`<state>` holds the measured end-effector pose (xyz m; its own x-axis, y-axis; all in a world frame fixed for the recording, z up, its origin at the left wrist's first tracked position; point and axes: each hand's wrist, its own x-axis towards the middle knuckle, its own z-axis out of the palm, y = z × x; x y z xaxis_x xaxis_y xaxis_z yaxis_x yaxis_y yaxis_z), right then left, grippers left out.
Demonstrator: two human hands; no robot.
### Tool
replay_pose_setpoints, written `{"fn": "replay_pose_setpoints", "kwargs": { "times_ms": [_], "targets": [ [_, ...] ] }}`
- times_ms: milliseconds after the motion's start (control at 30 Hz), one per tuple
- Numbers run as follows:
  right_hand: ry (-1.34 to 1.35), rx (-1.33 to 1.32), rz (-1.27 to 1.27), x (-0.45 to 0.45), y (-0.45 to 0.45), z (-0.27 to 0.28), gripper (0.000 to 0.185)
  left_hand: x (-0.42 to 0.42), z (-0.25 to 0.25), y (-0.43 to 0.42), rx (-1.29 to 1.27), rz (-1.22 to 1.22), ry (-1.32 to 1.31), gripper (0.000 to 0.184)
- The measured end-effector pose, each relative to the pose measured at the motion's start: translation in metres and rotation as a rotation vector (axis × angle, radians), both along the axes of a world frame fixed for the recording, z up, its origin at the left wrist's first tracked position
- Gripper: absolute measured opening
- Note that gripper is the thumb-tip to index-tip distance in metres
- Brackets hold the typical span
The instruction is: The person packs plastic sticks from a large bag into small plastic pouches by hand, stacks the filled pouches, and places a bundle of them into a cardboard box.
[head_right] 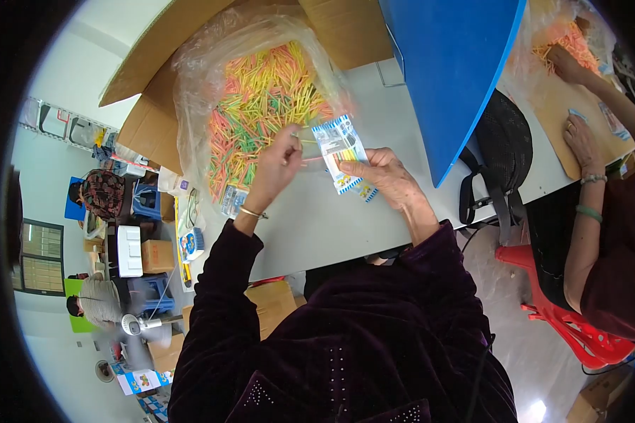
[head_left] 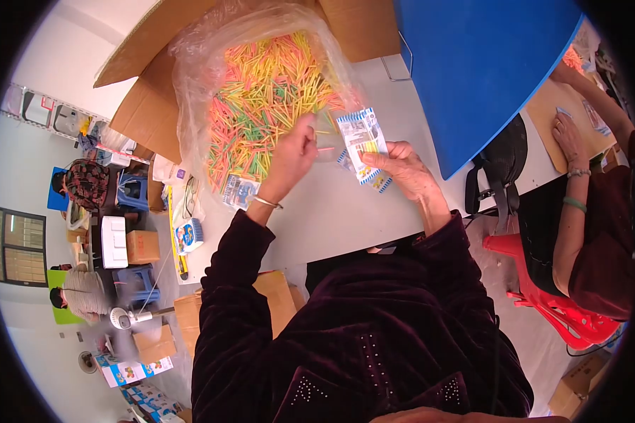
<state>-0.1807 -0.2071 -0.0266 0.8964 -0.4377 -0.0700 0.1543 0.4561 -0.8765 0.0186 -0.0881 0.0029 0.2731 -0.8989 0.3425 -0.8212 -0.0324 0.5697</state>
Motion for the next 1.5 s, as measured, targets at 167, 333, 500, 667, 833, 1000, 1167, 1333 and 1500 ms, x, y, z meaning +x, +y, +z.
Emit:
{"fn": "replay_pose_setpoints", "kwargs": {
  "times_ms": [167,333,500,667,833,1000,1167,1333,1500],
  "targets": [
    [0.034,-0.061,0.076,0.002,0.003,0.001,0.024,-0.018,0.058,-0.002,-0.242,0.011,0.689,0.035],
    [0.071,-0.095,0.114,-0.001,0.007,0.009,0.023,-0.032,0.068,-0.004,-0.274,-0.079,0.686,0.027],
    [0.055,-0.097,0.114,0.002,0.009,0.008,0.026,-0.043,0.063,0.006,-0.149,-0.094,0.644,0.018],
    [0.075,-0.114,0.137,0.002,0.009,0.005,0.027,-0.035,0.045,0.008,-0.074,-0.188,0.528,0.013],
    [0.096,-0.184,0.144,0.002,0.009,-0.002,0.026,-0.047,0.026,0.004,-0.156,-0.238,0.195,0.015],
    [0.104,-0.458,0.076,-0.003,0.009,0.0,0.025,-0.04,0.03,0.023,-0.026,-0.146,0.396,0.023],
    [0.229,-1.035,-0.04,-0.011,0.009,0.001,0.03,0.03,0.022,0.075,-0.02,0.082,-0.229,0.025],
    [0.435,-1.361,-0.27,-0.009,0.014,-0.008,0.045,0.07,0.014,0.137,0.226,0.234,-0.398,0.03],
    [0.43,-1.416,-0.288,-0.003,0.021,-0.001,0.049,0.071,-0.008,0.158,0.278,0.476,-0.303,0.029]
  ]
}}
